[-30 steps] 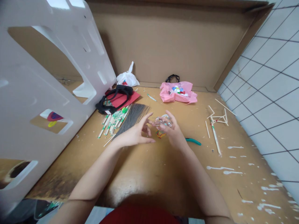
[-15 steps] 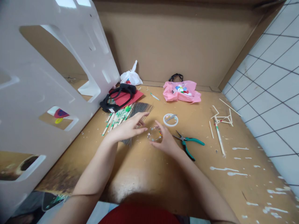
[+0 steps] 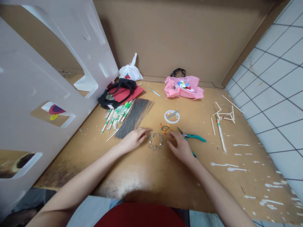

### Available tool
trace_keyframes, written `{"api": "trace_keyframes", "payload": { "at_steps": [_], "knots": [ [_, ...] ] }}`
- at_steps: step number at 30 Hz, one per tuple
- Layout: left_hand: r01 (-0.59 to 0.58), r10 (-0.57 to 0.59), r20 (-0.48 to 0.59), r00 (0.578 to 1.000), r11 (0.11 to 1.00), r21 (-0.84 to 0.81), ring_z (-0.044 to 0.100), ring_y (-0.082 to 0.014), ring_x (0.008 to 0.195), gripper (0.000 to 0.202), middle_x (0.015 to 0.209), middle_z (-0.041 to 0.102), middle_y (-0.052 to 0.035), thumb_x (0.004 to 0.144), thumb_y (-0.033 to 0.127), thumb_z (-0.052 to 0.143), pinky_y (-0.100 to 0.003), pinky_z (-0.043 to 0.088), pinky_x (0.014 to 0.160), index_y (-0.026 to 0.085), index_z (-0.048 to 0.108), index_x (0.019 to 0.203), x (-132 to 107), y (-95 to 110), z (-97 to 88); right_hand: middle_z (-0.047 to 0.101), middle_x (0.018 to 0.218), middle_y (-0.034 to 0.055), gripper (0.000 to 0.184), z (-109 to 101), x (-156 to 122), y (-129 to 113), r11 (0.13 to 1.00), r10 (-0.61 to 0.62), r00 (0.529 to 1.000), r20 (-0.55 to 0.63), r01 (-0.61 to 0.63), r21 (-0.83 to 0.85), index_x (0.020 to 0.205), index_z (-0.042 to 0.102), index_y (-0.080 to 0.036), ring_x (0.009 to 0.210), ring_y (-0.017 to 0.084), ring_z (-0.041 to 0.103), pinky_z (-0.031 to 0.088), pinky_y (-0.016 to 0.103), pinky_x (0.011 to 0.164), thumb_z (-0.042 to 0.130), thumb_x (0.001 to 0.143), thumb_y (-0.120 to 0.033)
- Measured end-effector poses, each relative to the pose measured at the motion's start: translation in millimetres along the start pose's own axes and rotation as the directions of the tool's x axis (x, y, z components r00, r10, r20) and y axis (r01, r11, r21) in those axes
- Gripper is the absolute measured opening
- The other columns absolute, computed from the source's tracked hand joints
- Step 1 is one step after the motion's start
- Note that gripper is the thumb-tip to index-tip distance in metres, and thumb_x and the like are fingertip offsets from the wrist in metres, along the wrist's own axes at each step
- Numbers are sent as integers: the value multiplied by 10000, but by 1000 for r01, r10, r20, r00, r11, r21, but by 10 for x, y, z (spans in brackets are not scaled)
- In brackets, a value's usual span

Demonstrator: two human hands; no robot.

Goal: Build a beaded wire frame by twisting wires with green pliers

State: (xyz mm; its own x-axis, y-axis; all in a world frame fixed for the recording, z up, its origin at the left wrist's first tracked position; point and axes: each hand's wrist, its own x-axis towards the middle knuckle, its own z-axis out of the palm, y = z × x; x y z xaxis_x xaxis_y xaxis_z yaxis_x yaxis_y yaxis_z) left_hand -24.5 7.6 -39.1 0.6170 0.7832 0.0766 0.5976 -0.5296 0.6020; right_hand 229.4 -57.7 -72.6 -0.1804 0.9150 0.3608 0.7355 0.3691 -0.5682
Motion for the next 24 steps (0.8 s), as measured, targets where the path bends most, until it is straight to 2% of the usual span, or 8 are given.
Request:
{"api": "trace_keyframes", "payload": {
  "at_steps": [2,6,10,15,19,22,24],
  "knots": [
    [19,-20,-55,998,1000,-7,584,-235,1097,348,1192,605,-137,900,188,408,-405,456,971,135,538,1219,-43,-4,105,632,1010,88,317,54,-16,-16,999,-29,999,-25,28,-19,1183,556,-229,932,222,612,523,427,817,532,871,-286],
    [3,-6,-207,978,1000,-16,569,-230,1067,355,1125,595,-124,901,325,468,-401,472,936,156,540,1205,-88,43,280,641,1034,81,177,164,-5,-80,991,-122,992,11,123,-50,1016,628,-237,990,229,583,495,437,867,547,859,-247],
    [-83,69,-265,962,996,-42,496,-227,1177,387,1243,533,-126,882,342,514,-407,410,1018,164,507,1226,-118,36,352,660,989,68,165,184,-26,-104,981,-169,985,21,170,-91,991,632,-237,938,215,595,506,418,833,524,868,-221],
    [-74,24,-356,934,989,-128,504,-197,1164,308,1212,547,-109,919,248,426,-391,405,1017,185,491,1214,-127,-89,366,668,955,75,204,56,-9,-34,970,-135,991,0,132,-202,979,641,-226,909,203,614,516,380,801,454,901,-240],
    [-57,-67,-458,886,967,-250,574,-165,980,237,1046,586,-83,921,215,392,-328,472,887,180,535,1107,-96,-237,410,686,892,75,266,-236,308,161,931,-60,998,21,64,-359,961,654,-208,827,191,627,497,330,749,396,925,-262],
    [-33,-142,-490,860,943,-332,588,-155,892,209,965,603,-64,916,225,398,-311,476,834,182,547,1055,-55,-333,452,687,942,100,278,-458,731,333,865,-17,995,101,65,-498,962,664,-191,875,217,616,455,318,728,401,920,-269],
    [-15,-195,-488,851,920,-393,589,-145,828,206,935,606,-55,914,238,398,-303,479,804,181,546,1045,-33,-378,473,680,909,119,267,-537,1018,431,814,-7,980,199,121,-568,928,671,-168,869,222,601,420,303,713,419,912,-256]
  ]
}}
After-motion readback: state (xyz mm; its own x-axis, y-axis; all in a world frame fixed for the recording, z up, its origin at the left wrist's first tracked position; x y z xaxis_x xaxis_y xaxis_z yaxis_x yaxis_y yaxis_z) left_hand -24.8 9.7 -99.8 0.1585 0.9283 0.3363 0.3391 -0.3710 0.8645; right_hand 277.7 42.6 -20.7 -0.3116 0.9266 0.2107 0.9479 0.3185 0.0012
